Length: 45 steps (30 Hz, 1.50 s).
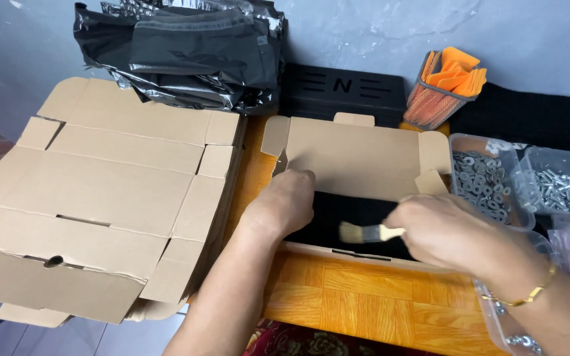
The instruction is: Cleaning a component with a brush and packing it into a box along with small hardware pieces.
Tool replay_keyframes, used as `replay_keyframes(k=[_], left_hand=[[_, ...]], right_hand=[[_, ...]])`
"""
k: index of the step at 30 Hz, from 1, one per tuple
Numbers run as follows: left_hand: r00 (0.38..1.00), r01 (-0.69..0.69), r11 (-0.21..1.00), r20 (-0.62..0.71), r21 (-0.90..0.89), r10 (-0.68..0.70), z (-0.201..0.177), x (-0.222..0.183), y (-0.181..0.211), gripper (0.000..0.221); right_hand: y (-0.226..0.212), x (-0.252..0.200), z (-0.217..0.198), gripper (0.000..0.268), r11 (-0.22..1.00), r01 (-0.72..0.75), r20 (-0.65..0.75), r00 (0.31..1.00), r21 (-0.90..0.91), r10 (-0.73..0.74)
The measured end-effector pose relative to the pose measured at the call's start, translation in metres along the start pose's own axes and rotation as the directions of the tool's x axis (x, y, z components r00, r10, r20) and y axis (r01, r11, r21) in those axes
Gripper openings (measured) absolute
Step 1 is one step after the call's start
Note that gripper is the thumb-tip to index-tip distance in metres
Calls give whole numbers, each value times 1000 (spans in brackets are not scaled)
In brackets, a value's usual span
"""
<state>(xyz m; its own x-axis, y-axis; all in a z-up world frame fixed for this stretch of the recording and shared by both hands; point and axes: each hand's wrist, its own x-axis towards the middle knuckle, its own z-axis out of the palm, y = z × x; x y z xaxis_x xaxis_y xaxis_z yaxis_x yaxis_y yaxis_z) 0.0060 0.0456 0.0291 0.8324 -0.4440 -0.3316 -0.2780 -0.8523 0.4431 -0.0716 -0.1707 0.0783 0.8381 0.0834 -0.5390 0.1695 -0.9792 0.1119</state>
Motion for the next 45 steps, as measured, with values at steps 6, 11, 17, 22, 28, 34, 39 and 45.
replay_keyframes(k=[6,11,17,22,28,34,39,45], left_hand=[[999,-46,941,5,336,47,39,25,1,43],[999,-43,936,17,348,40,33,30,3,44],[1000,29,909,-5,416,-30,26,25,8,53],[999,26,907,-36,420,-12,26,20,10,51],[994,41,847,62,530,-87,27,26,12,45],[973,-71,814,-141,577,185,44,25,12,49],[971,-230,877,35,422,238,46,29,7,42],[975,-220,856,72,468,211,35,19,17,42]], right_hand=[[16,-41,-36,45,942,-315,131,936,-114,328],[9,-15,-8,46,996,7,-281,959,94,20],[-23,17,6,41,992,90,-317,947,93,-56],[-1,4,3,43,994,-29,-138,990,105,44],[31,-29,-5,29,884,-397,80,901,-246,427],[-11,-51,-23,51,950,-301,-52,953,-87,297],[-17,-31,-8,50,985,-155,120,982,74,145],[46,-36,-9,35,874,-376,93,902,-308,421]])
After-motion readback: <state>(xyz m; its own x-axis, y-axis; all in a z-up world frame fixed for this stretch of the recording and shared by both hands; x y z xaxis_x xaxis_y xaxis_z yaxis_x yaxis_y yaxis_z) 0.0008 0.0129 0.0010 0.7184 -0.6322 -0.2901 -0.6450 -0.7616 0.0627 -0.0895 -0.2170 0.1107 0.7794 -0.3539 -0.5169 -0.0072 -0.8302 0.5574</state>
